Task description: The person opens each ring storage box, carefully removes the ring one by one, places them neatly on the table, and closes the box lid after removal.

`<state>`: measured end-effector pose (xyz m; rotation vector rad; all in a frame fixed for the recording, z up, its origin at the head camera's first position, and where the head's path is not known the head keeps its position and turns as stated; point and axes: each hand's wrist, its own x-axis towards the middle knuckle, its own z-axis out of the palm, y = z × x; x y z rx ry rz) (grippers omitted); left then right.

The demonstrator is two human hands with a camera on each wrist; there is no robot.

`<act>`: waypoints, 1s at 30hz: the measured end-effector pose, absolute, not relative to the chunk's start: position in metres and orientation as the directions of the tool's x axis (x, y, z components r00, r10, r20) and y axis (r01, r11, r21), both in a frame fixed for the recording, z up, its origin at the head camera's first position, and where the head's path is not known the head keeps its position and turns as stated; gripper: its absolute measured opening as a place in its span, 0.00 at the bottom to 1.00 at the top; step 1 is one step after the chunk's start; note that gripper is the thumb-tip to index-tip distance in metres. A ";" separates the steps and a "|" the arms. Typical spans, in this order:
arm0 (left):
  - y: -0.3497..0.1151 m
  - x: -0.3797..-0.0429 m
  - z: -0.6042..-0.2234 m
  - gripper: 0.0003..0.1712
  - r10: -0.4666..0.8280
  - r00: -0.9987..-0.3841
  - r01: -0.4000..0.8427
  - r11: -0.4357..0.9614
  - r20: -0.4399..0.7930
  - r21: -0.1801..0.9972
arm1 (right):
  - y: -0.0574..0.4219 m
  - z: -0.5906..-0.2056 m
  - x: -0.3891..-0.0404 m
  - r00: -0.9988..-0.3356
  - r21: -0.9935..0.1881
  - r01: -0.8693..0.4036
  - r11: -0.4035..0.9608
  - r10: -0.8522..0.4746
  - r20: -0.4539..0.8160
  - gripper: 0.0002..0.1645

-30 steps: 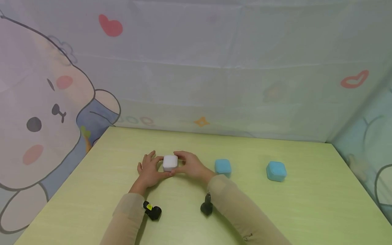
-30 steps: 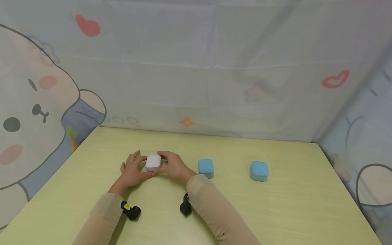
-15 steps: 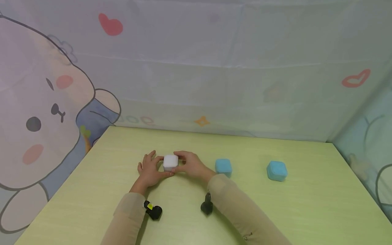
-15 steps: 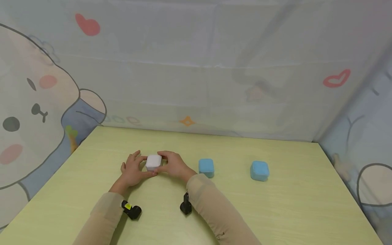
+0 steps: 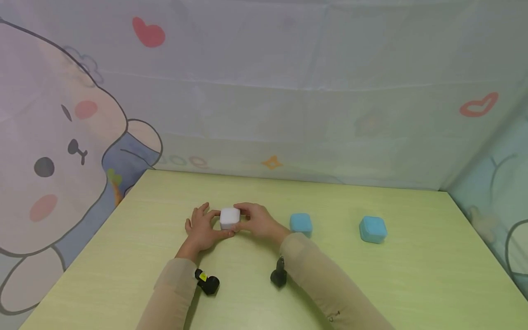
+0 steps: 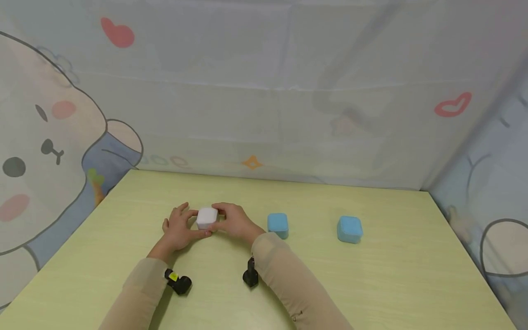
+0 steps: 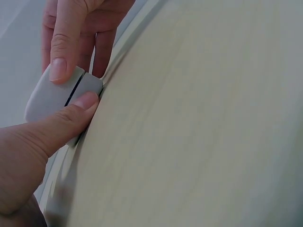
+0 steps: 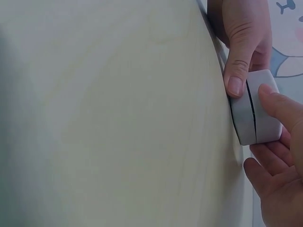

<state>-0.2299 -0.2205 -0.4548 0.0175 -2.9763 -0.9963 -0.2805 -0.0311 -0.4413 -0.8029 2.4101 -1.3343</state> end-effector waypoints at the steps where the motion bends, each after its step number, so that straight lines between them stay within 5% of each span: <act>1: -0.220 -0.230 -0.455 0.40 -0.013 -1.000 -0.010 0.798 0.000 0.602 | -0.031 -0.441 -0.281 -0.809 -0.842 -0.336 0.422 -0.587 0.029 0.36; 30: -0.219 -0.230 -0.452 0.41 -0.020 -1.000 -0.025 0.799 -0.016 0.600 | -0.030 -0.432 -0.285 -0.789 -0.818 -0.358 0.450 -0.614 0.007 0.35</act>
